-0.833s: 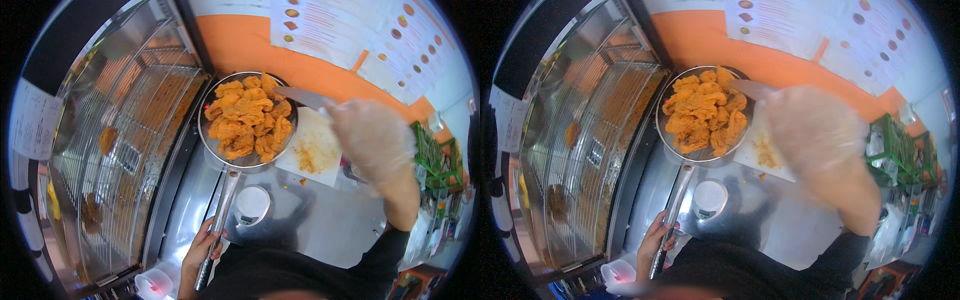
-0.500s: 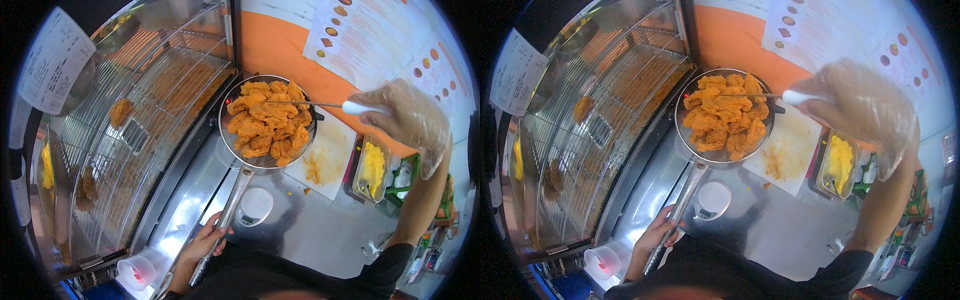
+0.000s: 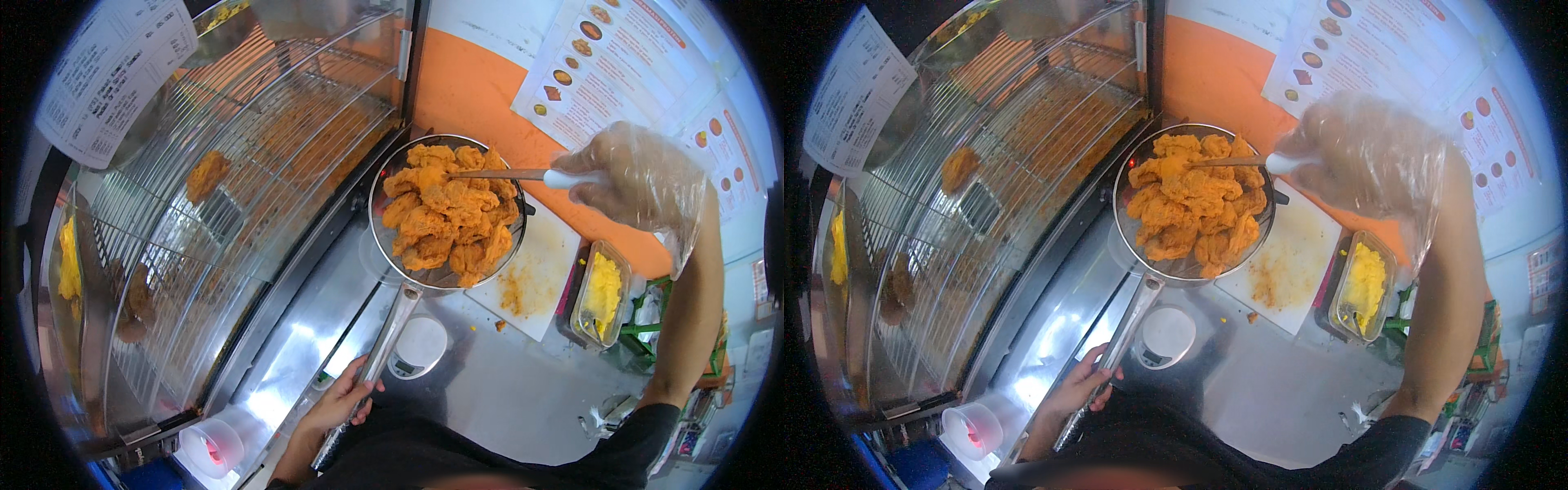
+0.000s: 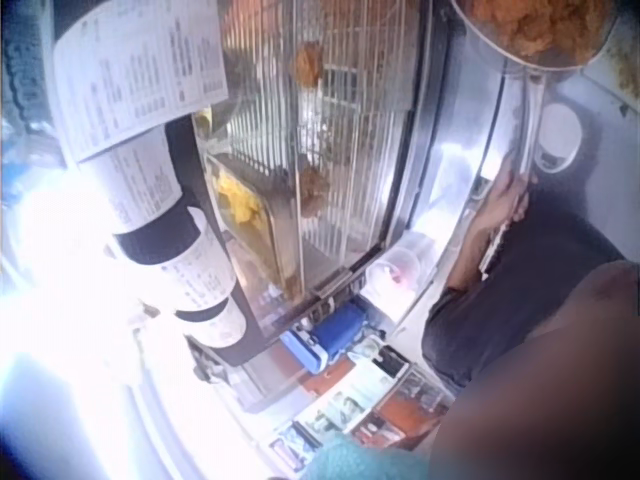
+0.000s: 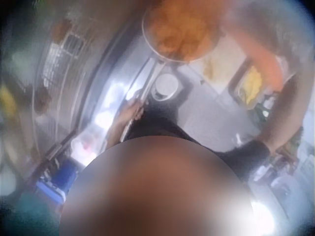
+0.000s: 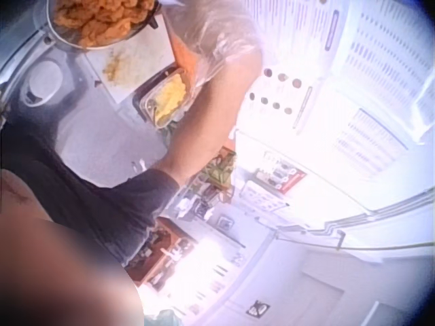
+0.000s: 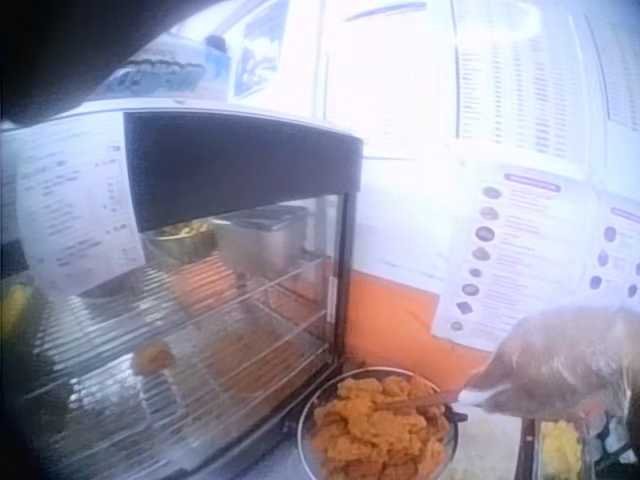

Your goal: The person assembles two bento boxes by placing steamed buns, fried chicken, and scrambled eggs into compartmentalized containers. They then close the boxes, place them into a plastic bag, and attach a receipt to the bag.

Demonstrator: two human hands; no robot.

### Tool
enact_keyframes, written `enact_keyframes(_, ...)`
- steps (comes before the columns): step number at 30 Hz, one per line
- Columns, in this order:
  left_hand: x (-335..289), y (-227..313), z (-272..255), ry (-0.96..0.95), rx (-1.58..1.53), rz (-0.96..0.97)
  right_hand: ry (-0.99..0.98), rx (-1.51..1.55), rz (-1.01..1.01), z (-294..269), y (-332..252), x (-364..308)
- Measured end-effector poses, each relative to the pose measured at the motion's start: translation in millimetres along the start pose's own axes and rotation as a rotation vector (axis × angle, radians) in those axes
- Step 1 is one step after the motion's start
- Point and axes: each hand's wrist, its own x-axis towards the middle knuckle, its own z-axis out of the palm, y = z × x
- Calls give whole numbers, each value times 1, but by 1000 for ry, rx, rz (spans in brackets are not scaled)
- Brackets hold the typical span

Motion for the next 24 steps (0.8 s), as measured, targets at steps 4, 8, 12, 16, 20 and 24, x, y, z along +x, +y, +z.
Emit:
enact_keyframes(4, 1, 0, 2, 23, 8, 7, -167, -241, -124, 4, -26, -16)
enact_keyframes(8, -1, 5, 5, 44, 22, -11, -21, -292, -100, 20, -69, -51)
enact_keyframes(12, -5, 13, 11, 67, 36, -20, 72, -263, -102, 39, -85, -71)
enact_keyframes(16, -13, 30, 21, 46, 66, -20, 230, -121, 49, 62, -32, -91)
enact_keyframes(20, -16, 52, 23, 19, 59, 14, 383, 239, 205, 130, 21, -158)
enact_keyframes(24, -5, 73, 7, -66, 83, 95, 511, 687, 538, 286, 1, -181)
